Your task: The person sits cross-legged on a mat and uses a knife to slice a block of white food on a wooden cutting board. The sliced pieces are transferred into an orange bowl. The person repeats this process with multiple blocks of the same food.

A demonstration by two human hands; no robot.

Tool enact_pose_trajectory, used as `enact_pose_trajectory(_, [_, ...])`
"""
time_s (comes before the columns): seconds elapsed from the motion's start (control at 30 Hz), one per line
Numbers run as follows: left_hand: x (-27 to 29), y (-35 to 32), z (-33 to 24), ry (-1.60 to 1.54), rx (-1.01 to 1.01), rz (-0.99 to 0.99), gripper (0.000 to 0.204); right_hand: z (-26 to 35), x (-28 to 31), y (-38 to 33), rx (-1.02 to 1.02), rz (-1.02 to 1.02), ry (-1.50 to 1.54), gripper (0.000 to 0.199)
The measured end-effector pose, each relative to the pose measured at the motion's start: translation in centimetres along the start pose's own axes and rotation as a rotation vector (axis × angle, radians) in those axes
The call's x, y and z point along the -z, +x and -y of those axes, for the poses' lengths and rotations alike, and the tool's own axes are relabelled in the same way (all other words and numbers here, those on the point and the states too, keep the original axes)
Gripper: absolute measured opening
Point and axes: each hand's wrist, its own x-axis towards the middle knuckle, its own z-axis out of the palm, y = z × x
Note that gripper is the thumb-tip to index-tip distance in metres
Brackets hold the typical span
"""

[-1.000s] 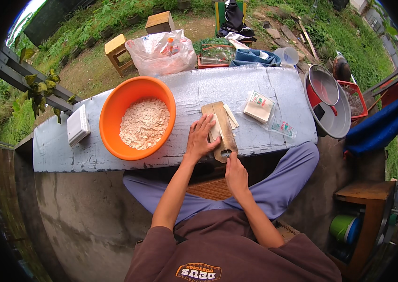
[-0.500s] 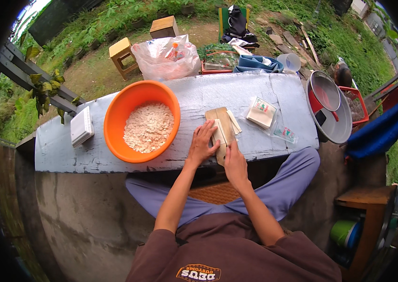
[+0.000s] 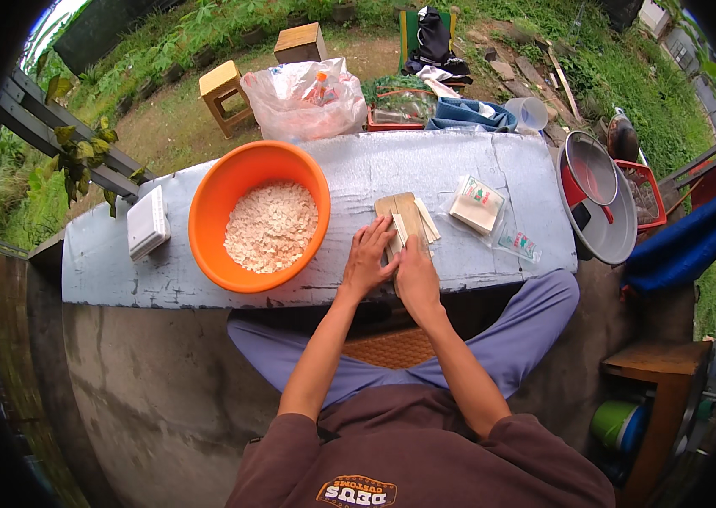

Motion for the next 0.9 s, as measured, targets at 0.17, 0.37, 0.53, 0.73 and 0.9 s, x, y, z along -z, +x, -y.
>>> enact_pose_trajectory(0.17, [0.2, 0.0, -0.2, 0.000, -0.001, 0.019, 0.050, -0.4, -0.4, 0.6, 0.037, 0.029, -0.121, 0.032])
enact_pose_trajectory(0.37, [0.5, 0.0, -0.5, 0.009, 0.012, 0.031, 0.052, -0.9, -0.5, -0.9, 0.081, -0.040, -0.104, 0.020])
enact_pose_trajectory(0.53, [0.3, -0.1, -0.4, 0.012, 0.020, 0.030, 0.052, -0.3, 0.4, -2.3, 0.016, -0.006, -0.080, 0.015])
enact_pose_trajectory(0.73, [0.2, -0.2, -0.5, 0.030, 0.032, 0.027, 0.053, -0.8, 0.8, -4.2, -0.008, 0.017, -0.096, 0.018])
enact_pose_trajectory(0.9, [0.0, -0.3, -0.5, 0.027, 0.022, 0.010, 0.052, -1.6, 0.7, -5.7, -0.039, 0.051, -0.124, 0.020])
